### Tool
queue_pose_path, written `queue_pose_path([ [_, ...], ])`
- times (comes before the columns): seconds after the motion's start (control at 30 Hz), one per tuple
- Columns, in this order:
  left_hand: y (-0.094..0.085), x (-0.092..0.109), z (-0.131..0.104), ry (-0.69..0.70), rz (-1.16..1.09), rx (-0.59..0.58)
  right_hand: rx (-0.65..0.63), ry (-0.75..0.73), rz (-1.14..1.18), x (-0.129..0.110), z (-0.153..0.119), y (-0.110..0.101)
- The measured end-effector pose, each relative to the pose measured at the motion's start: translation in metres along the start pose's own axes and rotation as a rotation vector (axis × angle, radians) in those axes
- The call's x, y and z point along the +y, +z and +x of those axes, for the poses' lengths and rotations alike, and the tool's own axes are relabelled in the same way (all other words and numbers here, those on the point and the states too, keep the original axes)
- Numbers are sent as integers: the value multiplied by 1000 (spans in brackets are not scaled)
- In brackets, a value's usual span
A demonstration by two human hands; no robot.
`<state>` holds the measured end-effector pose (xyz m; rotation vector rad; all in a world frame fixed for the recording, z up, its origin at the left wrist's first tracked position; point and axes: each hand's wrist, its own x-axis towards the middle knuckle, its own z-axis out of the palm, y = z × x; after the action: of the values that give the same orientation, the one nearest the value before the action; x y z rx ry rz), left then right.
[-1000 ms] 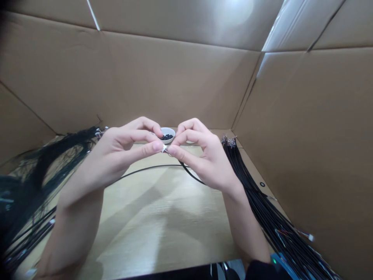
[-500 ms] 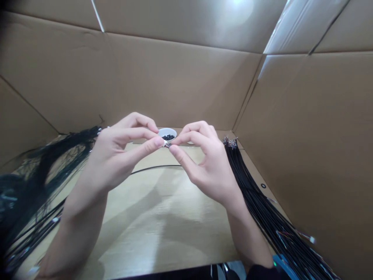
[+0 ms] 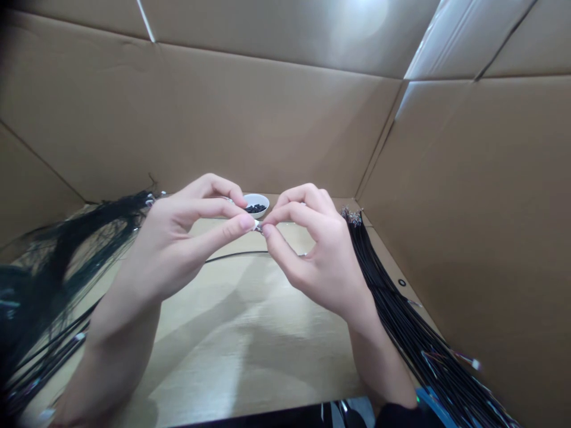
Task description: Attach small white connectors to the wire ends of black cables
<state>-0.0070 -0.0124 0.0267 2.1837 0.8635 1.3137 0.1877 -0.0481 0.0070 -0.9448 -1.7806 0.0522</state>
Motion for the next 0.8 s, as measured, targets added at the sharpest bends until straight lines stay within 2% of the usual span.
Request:
queue_pose_path([
  [0.37,0,5,0,-5,-29,-75,-5,-53,-11,0,0,2],
  [0.67,6,6,-2,30,43,18,4,3,31,-1,-1,7],
  [0.8,4,7,-2,40,36,15,39,-6,54,0,-1,7],
])
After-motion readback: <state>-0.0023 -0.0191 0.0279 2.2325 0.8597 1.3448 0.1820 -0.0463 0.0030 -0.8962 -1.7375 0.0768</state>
